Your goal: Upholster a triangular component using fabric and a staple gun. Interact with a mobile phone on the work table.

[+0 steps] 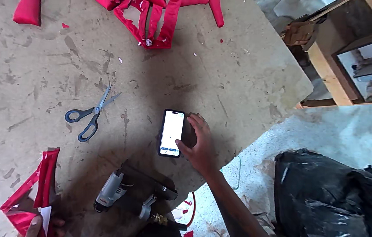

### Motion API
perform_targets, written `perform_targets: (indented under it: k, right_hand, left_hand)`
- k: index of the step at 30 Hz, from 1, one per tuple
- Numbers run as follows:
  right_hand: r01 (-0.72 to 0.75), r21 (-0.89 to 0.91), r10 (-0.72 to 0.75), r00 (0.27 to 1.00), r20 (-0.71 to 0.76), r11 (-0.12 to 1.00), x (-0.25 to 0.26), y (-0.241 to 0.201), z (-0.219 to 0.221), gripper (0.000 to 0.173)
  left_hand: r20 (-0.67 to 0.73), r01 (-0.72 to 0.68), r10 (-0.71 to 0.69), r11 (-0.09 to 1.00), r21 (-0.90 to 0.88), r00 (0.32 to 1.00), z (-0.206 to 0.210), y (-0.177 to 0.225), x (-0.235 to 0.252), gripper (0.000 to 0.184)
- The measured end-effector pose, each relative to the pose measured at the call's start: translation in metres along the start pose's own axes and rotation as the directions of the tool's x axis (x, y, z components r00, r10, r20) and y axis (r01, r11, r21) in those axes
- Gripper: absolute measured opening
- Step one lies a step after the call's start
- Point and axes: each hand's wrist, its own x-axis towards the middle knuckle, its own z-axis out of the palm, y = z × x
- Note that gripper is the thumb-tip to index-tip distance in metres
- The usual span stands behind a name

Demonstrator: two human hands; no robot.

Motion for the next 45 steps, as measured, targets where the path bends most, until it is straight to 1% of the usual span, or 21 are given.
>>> perform_targets:
  k: [3, 6, 10, 13, 15, 17, 21, 24, 26, 30, 31, 35, 36, 39, 45]
  right_hand:
    - [-0.016, 0.074, 0.018, 1.0, -0.024, 0.997, -0.002, -0.003, 0.001, 0.074]
    - [-0.046, 0.091, 0.049, 0.998, -0.033, 0.995, -0.002, -0.01, 0.002, 0.076]
    - [-0.039, 0.059, 0.04, 0.999, -0.027, 0.998, -0.004, -0.015, 0.004, 0.082]
    - [-0.029, 0.018, 0.029, 0.999, -0.026, 0.999, -0.004, -0.013, 0.006, 0.082]
    - [-0.047, -0.022, 0.046, 0.998, -0.036, 0.999, 0.001, -0.01, 0.007, 0.082]
    - [-0.068, -0.025, 0.067, 0.996, -0.056, 0.997, 0.009, -0.008, 0.006, 0.081]
    - [-0.053, 0.076, 0.059, 0.996, -0.072, 0.996, 0.013, -0.006, 0.001, 0.077]
    - [-0.029, 0.157, 0.036, 0.998, -0.044, 0.987, 0.004, -0.004, -0.003, 0.077]
    - [-0.019, 0.158, 0.023, 0.999, -0.023, 0.987, -0.002, -0.004, -0.003, 0.078]
    - [0.019, 0.099, -0.017, 1.0, -0.018, 0.995, -0.003, -0.002, 0.001, 0.078]
    - [0.012, 0.108, -0.01, 1.0, -0.018, 0.994, -0.003, -0.002, 0.0, 0.077]
    - [-0.007, 0.246, 0.021, 0.998, -0.055, 0.969, -0.002, 0.001, -0.002, 0.074]
    - [-0.009, 0.253, 0.024, 0.998, -0.057, 0.967, -0.002, 0.001, -0.002, 0.073]
    - [-0.013, 0.221, 0.027, 0.998, -0.06, 0.975, -0.003, 0.001, 0.0, 0.069]
    - [-0.008, 0.168, 0.015, 0.999, -0.037, 0.986, -0.003, -0.001, 0.001, 0.071]
  left_hand:
    - [-0.008, 0.001, -0.001, 1.0, 0.01, 1.0, 0.0, 0.0, 0.0, 0.039]
    - [-0.01, 0.004, -0.004, 1.0, 0.015, 1.0, 0.001, 0.0, 0.0, 0.039]
    - [0.001, -0.002, 0.002, 1.0, 0.01, 1.0, 0.004, 0.002, -0.001, 0.04]
    - [0.0, -0.003, 0.003, 1.0, 0.007, 1.0, 0.004, 0.003, -0.002, 0.04]
    - [-0.003, -0.002, 0.002, 1.0, 0.005, 1.0, 0.004, 0.002, -0.002, 0.04]
    - [-0.009, 0.004, -0.004, 1.0, 0.01, 1.0, 0.004, 0.002, -0.003, 0.04]
    - [-0.015, 0.0, 0.0, 1.0, 0.0, 1.0, 0.004, 0.001, -0.002, 0.039]
    - [-0.007, -0.001, 0.001, 1.0, -0.001, 1.0, 0.001, 0.0, -0.001, 0.037]
    - [-0.007, -0.003, 0.003, 1.0, 0.003, 1.0, 0.001, 0.0, -0.002, 0.037]
    - [-0.013, -0.002, 0.002, 1.0, 0.004, 1.0, 0.001, -0.001, -0.002, 0.036]
    - [-0.011, -0.003, 0.003, 1.0, 0.005, 1.0, 0.002, 0.0, -0.002, 0.036]
    - [-0.005, -0.012, 0.012, 1.0, -0.012, 1.0, 0.003, 0.0, -0.002, 0.037]
    - [-0.002, -0.016, 0.016, 1.0, -0.009, 1.0, 0.002, -0.001, -0.002, 0.037]
    - [-0.006, -0.017, 0.017, 1.0, -0.009, 1.0, 0.001, -0.003, -0.001, 0.036]
    - [-0.012, -0.018, 0.018, 1.0, -0.006, 1.0, 0.002, -0.001, -0.002, 0.036]
